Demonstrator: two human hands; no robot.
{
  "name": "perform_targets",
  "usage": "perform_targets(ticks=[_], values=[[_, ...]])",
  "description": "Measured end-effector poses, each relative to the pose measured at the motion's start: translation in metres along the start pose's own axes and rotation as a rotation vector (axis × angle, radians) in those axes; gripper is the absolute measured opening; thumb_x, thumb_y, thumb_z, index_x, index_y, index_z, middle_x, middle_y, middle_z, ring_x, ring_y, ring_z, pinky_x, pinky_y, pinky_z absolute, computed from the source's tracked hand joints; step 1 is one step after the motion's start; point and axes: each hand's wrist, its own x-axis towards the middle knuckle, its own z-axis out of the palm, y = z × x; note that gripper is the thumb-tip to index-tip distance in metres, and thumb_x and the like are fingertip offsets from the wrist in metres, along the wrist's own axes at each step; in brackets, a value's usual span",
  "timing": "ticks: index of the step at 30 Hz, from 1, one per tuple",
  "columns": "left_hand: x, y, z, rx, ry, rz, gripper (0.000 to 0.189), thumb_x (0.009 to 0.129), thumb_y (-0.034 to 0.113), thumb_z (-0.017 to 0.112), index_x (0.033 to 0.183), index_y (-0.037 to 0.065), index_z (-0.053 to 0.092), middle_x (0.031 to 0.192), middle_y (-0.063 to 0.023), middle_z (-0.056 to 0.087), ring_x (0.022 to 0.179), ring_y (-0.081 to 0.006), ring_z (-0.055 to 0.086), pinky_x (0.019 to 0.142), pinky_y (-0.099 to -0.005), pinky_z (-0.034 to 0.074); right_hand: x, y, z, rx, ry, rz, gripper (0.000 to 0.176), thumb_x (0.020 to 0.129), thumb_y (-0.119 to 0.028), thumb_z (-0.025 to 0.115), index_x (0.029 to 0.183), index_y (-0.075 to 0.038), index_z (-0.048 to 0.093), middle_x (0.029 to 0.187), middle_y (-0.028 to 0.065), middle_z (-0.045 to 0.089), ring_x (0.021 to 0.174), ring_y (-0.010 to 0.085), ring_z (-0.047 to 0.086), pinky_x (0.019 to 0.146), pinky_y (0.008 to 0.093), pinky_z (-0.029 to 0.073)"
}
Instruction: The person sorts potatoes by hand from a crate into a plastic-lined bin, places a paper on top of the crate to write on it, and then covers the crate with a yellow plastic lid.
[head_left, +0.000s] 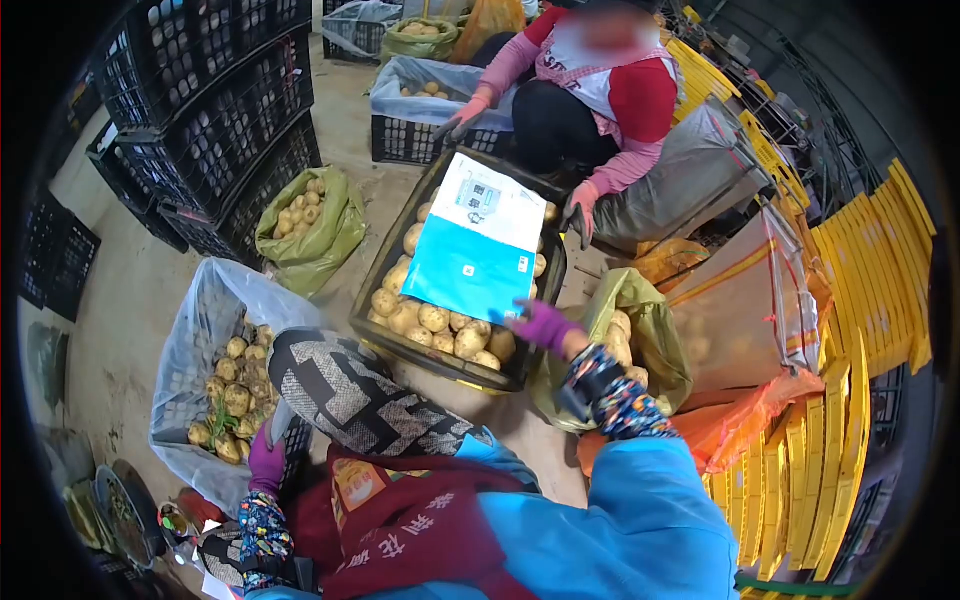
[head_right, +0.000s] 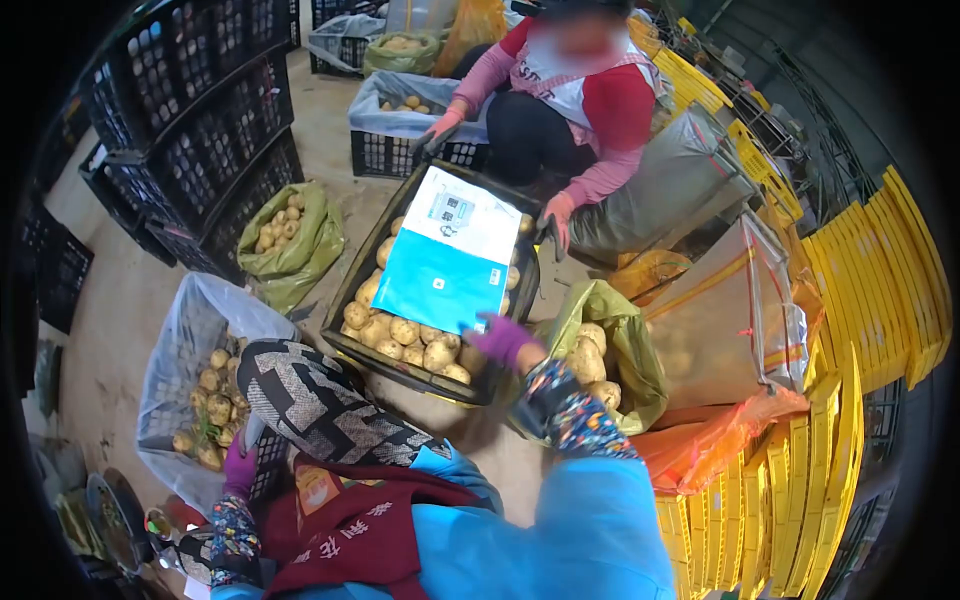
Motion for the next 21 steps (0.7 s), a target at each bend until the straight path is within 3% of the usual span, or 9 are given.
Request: perform_targets(ticks=[3, 4, 6, 9, 12, 16, 17, 20, 21], values=[[0.004, -0.035, 0.009, -0.028, 0.08, 0.139, 0.051, 0.08, 0.011, 0.061, 0.13, 0.005, 0.052, 0.123, -0.0181, 0.059, 0.112, -0.0322, 0.058, 0.095, -0.0369, 0.044, -0.015, 0.056, 0.074, -0.312, -0.29, 0.244, 0.07, 0.088, -0.061, 0.051, 0.11, 0.004, 0.062, 0.097, 0.024, 0.068, 0.097, 0.0345, 0.066, 0.084, 0.0431, 0.05], [0.004, -0.045, 0.014, 0.026, 0.104, 0.154, 0.051, 0.08, 0.01, 0.061, 0.13, 0.005, 0.052, 0.122, -0.0173, 0.059, 0.112, -0.0313, 0.058, 0.096, -0.0365, 0.044, -0.044, 0.064, 0.09, 0.439, -0.362, 0.646, 0.069, 0.088, -0.065, 0.048, 0.104, 0.0, 0.062, 0.086, 0.0213, 0.068, 0.09, 0.0359, 0.066, 0.083, 0.0467, 0.05], [-0.003, -0.056, 0.015, 0.002, 0.052, 0.166, 0.051, 0.08, 0.008, 0.062, 0.13, 0.004, 0.052, 0.121, -0.0152, 0.059, 0.11, -0.0285, 0.058, 0.096, -0.0356, 0.044, -0.073, 0.081, 0.105, 0.889, -0.425, 0.838, 0.067, 0.088, -0.065, 0.048, 0.11, -0.002, 0.056, 0.093, 0.0206, 0.065, 0.093, 0.0364, 0.065, 0.074, 0.0476, 0.053], [0.012, -0.003, -0.015, -0.322, -0.211, 0.036, 0.047, 0.086, 0.013, 0.059, 0.132, 0.005, 0.051, 0.12, -0.0087, 0.058, 0.107, -0.02, 0.056, 0.091, -0.032, 0.046, -0.073, 0.139, 0.145, 1.537, -0.062, 0.847, 0.065, 0.087, -0.061, 0.052, 0.119, -0.005, 0.05, 0.109, 0.0217, 0.058, 0.104, 0.038, 0.059, 0.074, 0.0448, 0.054], [0.035, 0.007, -0.043, -1.067, -0.065, -0.324, 0.046, 0.094, 0.026, 0.052, 0.136, 0.008, 0.047, 0.125, -0.0075, 0.055, 0.109, -0.0158, 0.054, 0.092, -0.0294, 0.044, -0.059, 0.16, 0.161, 1.899, 0.107, 0.745, 0.063, 0.087, -0.058, 0.055, 0.124, -0.008, 0.046, 0.122, 0.0219, 0.05, 0.112, 0.0386, 0.053, 0.074, 0.0435, 0.054], [0.086, 0.11, -0.08, -0.991, 0.137, 0.028, 0.055, 0.099, 0.043, 0.042, 0.143, 0.008, 0.039, 0.137, -0.0105, 0.049, 0.126, -0.0183, 0.045, 0.105, -0.0324, 0.035, -0.049, 0.155, 0.151, 2.089, -0.164, 0.614, 0.056, 0.094, -0.05, 0.049, 0.129, -0.006, 0.049, 0.126, 0.0201, 0.05, 0.111, 0.0351, 0.051, 0.079, 0.0363, 0.054], [0.106, 0.141, -0.079, -1.049, 0.097, 0.084, 0.056, 0.099, 0.044, 0.041, 0.143, 0.008, 0.038, 0.139, -0.0107, 0.047, 0.129, -0.0192, 0.043, 0.107, -0.0333, 0.033, -0.058, 0.119, 0.131, 2.109, -0.138, 0.691, 0.051, 0.094, -0.046, 0.051, 0.125, -0.005, 0.052, 0.117, 0.0182, 0.056, 0.097, 0.0275, 0.058, 0.064, 0.027, 0.054], [0.155, 0.236, -0.062, -1.079, -0.036, 0.118, 0.057, 0.099, 0.042, 0.044, 0.143, 0.008, 0.037, 0.141, -0.0104, 0.045, 0.129, -0.0209, 0.044, 0.108, -0.0338, 0.034, -0.051, 0.177, 0.161, 2.253, -0.263, 0.729, 0.045, 0.094, -0.042, 0.054, 0.122, -0.006, 0.055, 0.104, 0.0126, 0.06, 0.079, 0.0183, 0.062, 0.051, 0.0201, 0.049], [0.165, 0.263, -0.042, -1.155, -0.069, 0.109, 0.05, 0.099, 0.035, 0.045, 0.14, 0.008, 0.042, 0.136, -0.0099, 0.049, 0.126, -0.0213, 0.047, 0.105, -0.0335, 0.037, -0.058, 0.153, 0.149, 2.029, -0.145, 0.792, 0.024, 0.096, -0.031, 0.056, 0.102, -0.008, 0.057, 0.076, 0.0037, 0.06, 0.057, 0.012, 0.055, 0.044, 0.0185, 0.043]])
